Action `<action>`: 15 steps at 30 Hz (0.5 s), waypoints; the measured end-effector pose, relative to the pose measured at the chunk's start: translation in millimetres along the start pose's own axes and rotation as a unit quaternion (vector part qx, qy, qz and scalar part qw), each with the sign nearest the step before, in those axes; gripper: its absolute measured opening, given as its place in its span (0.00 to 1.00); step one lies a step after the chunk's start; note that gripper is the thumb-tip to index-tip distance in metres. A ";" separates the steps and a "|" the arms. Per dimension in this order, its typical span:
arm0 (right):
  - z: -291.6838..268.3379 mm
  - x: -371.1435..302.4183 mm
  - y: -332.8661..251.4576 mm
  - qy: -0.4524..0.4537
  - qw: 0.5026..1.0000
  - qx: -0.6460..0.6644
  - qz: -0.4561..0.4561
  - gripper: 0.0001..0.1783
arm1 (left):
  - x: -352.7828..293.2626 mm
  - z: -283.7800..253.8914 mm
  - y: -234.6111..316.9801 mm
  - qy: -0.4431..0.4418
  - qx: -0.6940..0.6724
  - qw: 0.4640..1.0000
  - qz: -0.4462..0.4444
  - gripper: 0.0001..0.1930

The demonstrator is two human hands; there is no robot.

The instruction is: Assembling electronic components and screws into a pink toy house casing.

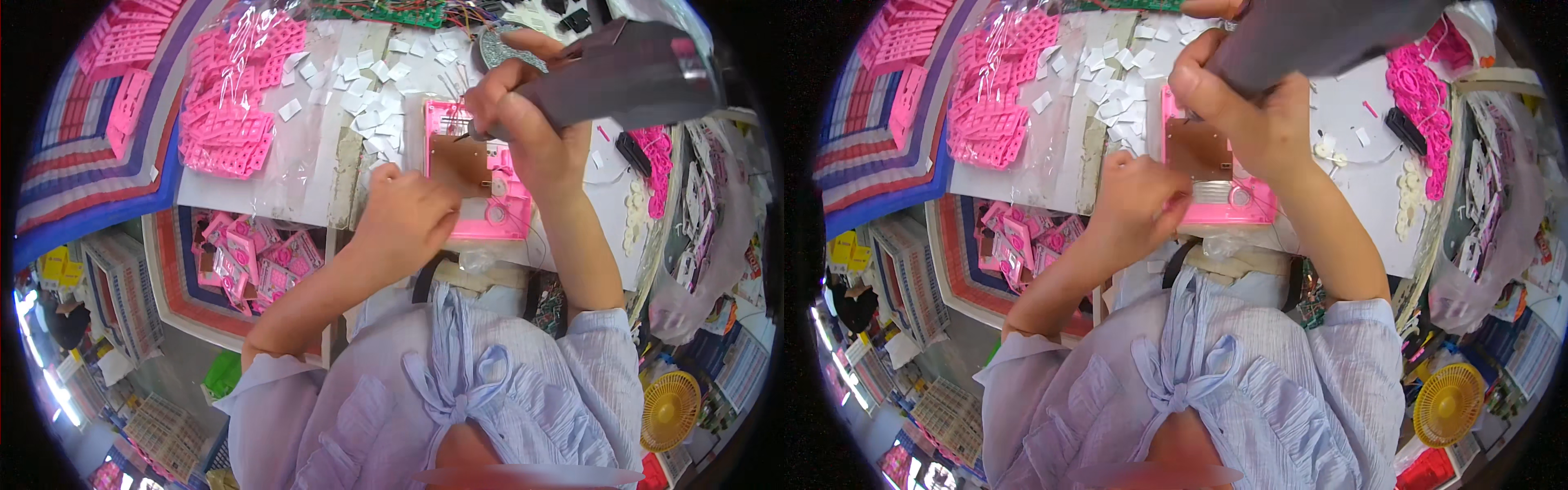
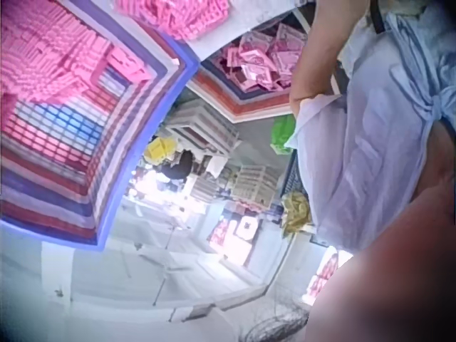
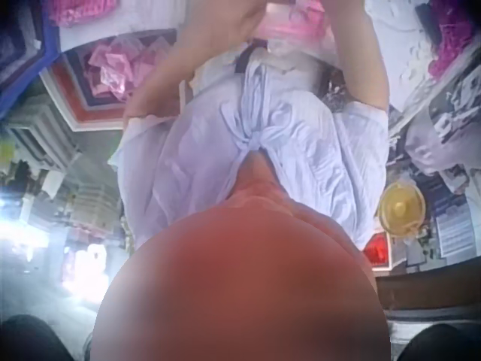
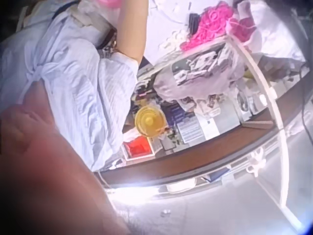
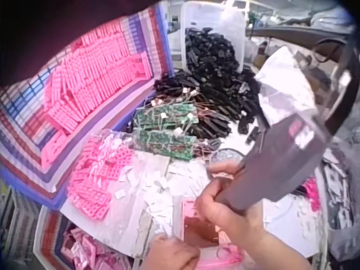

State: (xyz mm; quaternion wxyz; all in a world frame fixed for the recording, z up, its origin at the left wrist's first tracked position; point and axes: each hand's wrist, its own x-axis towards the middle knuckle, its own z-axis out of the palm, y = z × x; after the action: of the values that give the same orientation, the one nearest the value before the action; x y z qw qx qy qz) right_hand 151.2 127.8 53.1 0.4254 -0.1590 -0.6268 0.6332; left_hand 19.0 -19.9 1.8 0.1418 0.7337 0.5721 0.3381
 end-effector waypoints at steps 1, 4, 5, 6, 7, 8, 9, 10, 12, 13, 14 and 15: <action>-2.3 -2.0 -3.2 0.004 0.999 -0.038 -0.005 0.29 | -0.2 -0.3 -3.4 0.017 -0.003 1.000 -0.006 0.10; -19.9 -28.1 6.4 -0.098 0.971 -0.150 0.160 0.26 | 5.6 2.0 -8.0 0.044 -0.002 0.999 -0.020 0.10; -23.0 -32.9 7.5 -0.145 0.944 -0.200 0.220 0.24 | 5.5 4.0 -9.3 0.052 -0.010 0.998 -0.024 0.10; -23.7 -33.9 7.7 -0.179 0.936 -0.226 0.202 0.21 | 6.6 4.5 -8.6 0.051 -0.012 0.998 -0.033 0.10; -24.1 -34.0 7.2 -0.214 0.926 -0.252 0.183 0.19 | 8.2 5.4 -7.3 0.049 -0.015 0.998 -0.041 0.11; -24.4 -34.5 6.2 -0.246 0.914 -0.278 0.164 0.16 | 9.6 6.9 -5.9 0.047 -0.018 0.998 -0.049 0.11; -23.4 -35.0 4.3 -0.236 0.915 -0.292 0.150 0.14 | 10.6 8.9 -4.5 0.053 -0.027 0.997 -0.054 0.10; -21.5 -35.6 1.7 -0.226 0.915 -0.307 0.135 0.11 | 11.5 11.4 -3.1 0.059 -0.035 0.996 -0.059 0.10; -22.2 -38.1 0.4 -0.210 0.912 -0.335 0.109 0.08 | 14.5 13.6 -0.3 0.065 -0.035 0.996 -0.058 0.10; -24.3 -41.7 2.8 -0.204 0.910 -0.347 0.099 0.07 | 15.4 14.1 1.2 0.063 -0.026 0.996 -0.053 0.10; -26.4 -44.4 4.6 -0.198 0.908 -0.359 0.089 0.05 | 16.2 14.6 2.0 0.062 -0.018 0.997 -0.048 0.10; -28.0 -45.7 5.3 -0.190 0.906 -0.371 0.078 0.05 | 17.2 14.3 2.3 0.059 -0.011 0.997 -0.046 0.10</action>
State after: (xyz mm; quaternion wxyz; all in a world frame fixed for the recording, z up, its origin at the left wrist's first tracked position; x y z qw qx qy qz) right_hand 196.8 113.2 28.4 0.1580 -0.2305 -0.8707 0.4048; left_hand 32.1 -1.9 -1.5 0.1311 0.6835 0.6090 0.3805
